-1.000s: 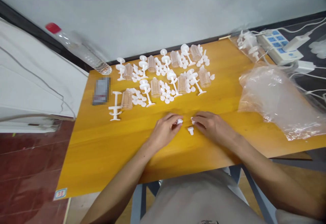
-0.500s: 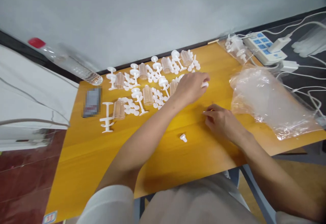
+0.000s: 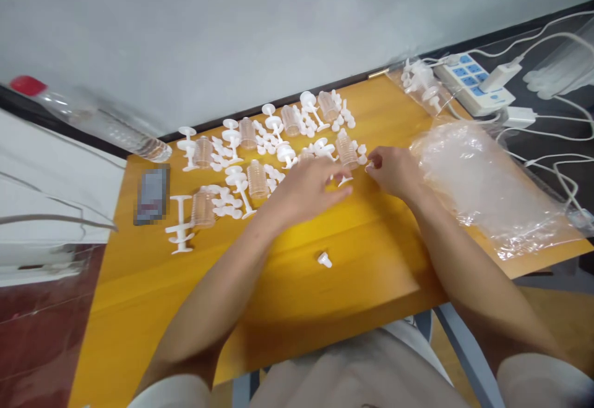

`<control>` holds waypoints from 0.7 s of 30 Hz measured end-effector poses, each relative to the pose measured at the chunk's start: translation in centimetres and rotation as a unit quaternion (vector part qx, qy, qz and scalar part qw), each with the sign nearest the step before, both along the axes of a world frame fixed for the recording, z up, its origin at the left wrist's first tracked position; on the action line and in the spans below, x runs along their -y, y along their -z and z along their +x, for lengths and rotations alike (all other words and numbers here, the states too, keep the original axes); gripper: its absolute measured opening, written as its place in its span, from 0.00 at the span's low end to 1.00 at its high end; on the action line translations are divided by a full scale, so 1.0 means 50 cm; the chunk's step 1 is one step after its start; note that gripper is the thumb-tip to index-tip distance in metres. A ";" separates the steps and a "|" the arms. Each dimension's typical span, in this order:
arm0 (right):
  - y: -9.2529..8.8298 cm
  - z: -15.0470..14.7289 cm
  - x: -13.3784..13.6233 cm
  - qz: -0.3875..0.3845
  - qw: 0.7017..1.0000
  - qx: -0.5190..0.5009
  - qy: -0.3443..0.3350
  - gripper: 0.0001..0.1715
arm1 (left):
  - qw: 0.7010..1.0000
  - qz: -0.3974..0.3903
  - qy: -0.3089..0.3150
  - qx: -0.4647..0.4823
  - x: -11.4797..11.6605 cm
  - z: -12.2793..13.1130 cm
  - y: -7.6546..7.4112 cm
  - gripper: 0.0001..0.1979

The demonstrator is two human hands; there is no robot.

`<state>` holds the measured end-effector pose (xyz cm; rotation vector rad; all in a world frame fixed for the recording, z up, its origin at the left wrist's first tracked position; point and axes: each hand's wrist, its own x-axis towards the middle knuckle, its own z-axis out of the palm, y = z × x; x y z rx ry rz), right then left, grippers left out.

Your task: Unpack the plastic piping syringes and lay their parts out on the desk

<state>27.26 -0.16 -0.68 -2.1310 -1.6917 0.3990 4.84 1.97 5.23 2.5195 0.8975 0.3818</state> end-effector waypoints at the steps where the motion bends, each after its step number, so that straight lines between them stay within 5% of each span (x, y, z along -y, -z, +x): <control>1: 0.007 -0.005 -0.007 0.000 1.000 -0.010 0.001 0.12 | 0.999 -0.038 0.034 -0.011 0.034 -0.040 0.006 0.11; 4: 0.017 -0.013 -0.004 0.019 0.999 -0.026 0.014 0.14 | 0.988 -0.090 0.112 -0.057 0.124 -0.127 0.049 0.16; 8: -0.008 -0.027 0.075 0.058 0.995 -0.076 0.031 0.23 | 0.987 -0.086 0.129 -0.044 0.177 -0.146 0.110 0.10; 14: -0.042 -0.089 0.225 -0.024 0.923 -0.365 -0.123 0.26 | 0.982 -0.017 -0.047 0.183 0.169 -0.059 0.129 0.07; 17: -0.040 -0.085 0.215 0.006 0.927 -0.365 -0.092 0.23 | 0.968 -0.011 -0.079 0.238 0.150 -0.009 0.138 0.09; 21: -0.040 -0.027 0.127 0.032 0.988 -0.152 -0.002 0.17 | 0.963 -0.036 -0.109 0.244 0.133 0.009 0.148 0.29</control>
